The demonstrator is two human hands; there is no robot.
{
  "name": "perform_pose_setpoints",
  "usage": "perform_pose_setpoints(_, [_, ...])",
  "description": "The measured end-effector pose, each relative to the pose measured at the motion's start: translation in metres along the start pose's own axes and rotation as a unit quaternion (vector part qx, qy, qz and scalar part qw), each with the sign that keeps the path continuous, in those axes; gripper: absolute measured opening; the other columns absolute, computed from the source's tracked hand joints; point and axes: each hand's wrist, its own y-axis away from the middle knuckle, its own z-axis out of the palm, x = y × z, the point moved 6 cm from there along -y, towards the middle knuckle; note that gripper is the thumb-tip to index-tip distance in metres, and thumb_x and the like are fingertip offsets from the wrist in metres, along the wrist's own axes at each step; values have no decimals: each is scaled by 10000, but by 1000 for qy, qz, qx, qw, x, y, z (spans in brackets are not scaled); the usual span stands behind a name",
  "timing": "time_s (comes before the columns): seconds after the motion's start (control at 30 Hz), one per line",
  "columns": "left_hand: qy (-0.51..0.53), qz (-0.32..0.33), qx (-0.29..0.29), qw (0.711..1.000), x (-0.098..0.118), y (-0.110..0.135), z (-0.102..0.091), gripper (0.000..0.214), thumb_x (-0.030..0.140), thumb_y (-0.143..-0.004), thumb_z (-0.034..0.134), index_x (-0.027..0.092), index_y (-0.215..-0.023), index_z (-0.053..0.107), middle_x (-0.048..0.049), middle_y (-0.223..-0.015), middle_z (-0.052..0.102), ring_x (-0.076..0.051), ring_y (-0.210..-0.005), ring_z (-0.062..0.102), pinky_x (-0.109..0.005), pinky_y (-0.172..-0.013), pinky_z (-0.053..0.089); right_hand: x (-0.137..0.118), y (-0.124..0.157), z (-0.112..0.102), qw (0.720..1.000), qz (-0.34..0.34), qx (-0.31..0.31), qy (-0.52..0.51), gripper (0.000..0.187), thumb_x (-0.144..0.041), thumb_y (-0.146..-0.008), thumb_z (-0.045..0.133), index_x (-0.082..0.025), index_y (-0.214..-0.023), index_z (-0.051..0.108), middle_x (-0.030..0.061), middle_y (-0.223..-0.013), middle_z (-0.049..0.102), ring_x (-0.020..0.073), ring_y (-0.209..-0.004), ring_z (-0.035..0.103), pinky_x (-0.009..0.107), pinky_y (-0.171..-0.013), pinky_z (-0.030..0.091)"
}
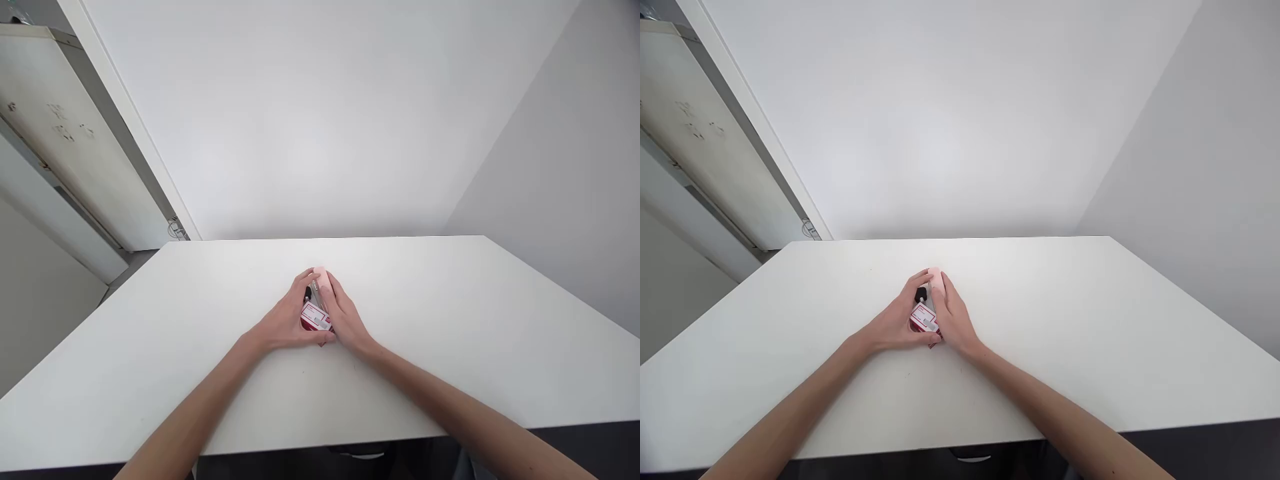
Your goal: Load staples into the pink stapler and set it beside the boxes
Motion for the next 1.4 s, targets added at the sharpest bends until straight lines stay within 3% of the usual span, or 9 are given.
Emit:
perform_pose_setpoints(0.2, [-12, -11, 23, 1000, -5, -3, -2, 1048, 548, -787, 820, 324, -1624, 232, -141, -1709, 222, -368, -1485, 424, -511, -1108, 515, 7, -15, -11, 1000, -9, -13, 12, 563, -570, -1043, 406, -342, -1554, 465, 7, -1592, 523, 263, -1445, 517, 459, -1153, 484])
perform_pose_setpoints(0.43, [4, -47, 30, 998, -17, -3, -1, 1064, 557, -776, 828, 312, -1609, 213, -151, -1527, 502, -331, -1295, 602, -492, -1020, 552, 4, -16, -12, 997, -14, -68, 16, 564, -478, -1013, 515, -355, -1559, 445, 30, -1417, 674, 279, -1211, 679, 473, -1023, 556])
perform_pose_setpoints(0.7, [6, -44, 52, 998, -18, -2, -4, 1069, 581, -767, 836, 301, -1597, 223, -152, -1518, 509, -341, -1346, 565, -511, -1087, 512, 5, -20, -24, 996, -12, -60, 62, 563, -550, -1002, 536, -341, -1525, 512, 43, -1446, 660, 289, -1289, 639, 490, -1092, 502])
perform_pose_setpoints(0.8, [-10, -55, 66, 996, -22, 0, -5, 892, 577, -874, 730, 277, -1574, 265, -151, -1541, 484, -333, -1400, 519, -509, -1138, 477, 4, -21, -25, 996, -19, -64, 51, 548, -576, -1015, 504, -350, -1514, 524, 29, -1476, 641, 277, -1339, 610, 470, -1125, 478])
perform_pose_setpoints(0.9, [-30, -79, 112, 990, -25, 0, -9, 584, 510, -1041, 474, 243, -1536, 316, -144, -1538, 484, -292, -1436, 478, -487, -1173, 438, 5, -22, -29, 998, -15, -37, 50, 547, -605, -1034, 436, -314, -1484, 549, 43, -1490, 629, 272, -1365, 588, 459, -1149, 452])
perform_pose_setpoints(1.03, [-55, -96, 167, 980, -26, 0, -16, 448, 477, -1085, 358, 224, -1453, 390, -137, -1477, 517, -269, -1401, 491, -462, -1150, 442, 7, -26, -35, 998, -10, 6, 57, 527, -608, -1044, 397, -292, -1423, 581, 51, -1498, 620, 266, -1367, 574, 449, -1150, 437])
perform_pose_setpoints(1.17, [-97, -61, 192, 975, -17, -2, -22, 350, 451, -1098, 325, 235, -1294, 518, -114, -1419, 543, -256, -1360, 502, -448, -1140, 437, 9, -28, -39, 999, -5, 17, 36, 465, -585, -1045, 404, -292, -1339, 615, 49, -1424, 668, 253, -1295, 611, 429, -1098, 465])
perform_pose_setpoints(1.27, [-131, -36, 196, 971, -12, -2, -23, 373, 421, -1106, 294, 235, -1096, 618, -102, -1383, 556, -257, -1339, 498, -446, -1121, 444, 10, -29, -41, 999, -6, 16, 40, 429, -574, -1043, 409, -280, -1213, 671, 50, -1318, 714, 254, -1191, 646, 419, -1023, 492])
perform_pose_setpoints(1.4, [-170, -8, 198, 965, -8, -1, -22, 391, 373, -1103, 314, 232, -980, 658, -95, -1352, 577, -259, -1292, 506, -454, -1085, 456, 14, -32, -42, 999, -2, 26, 37, 419, -579, -1028, 420, -264, -1075, 693, 49, -1182, 741, 249, -1068, 658, 399, -929, 502])
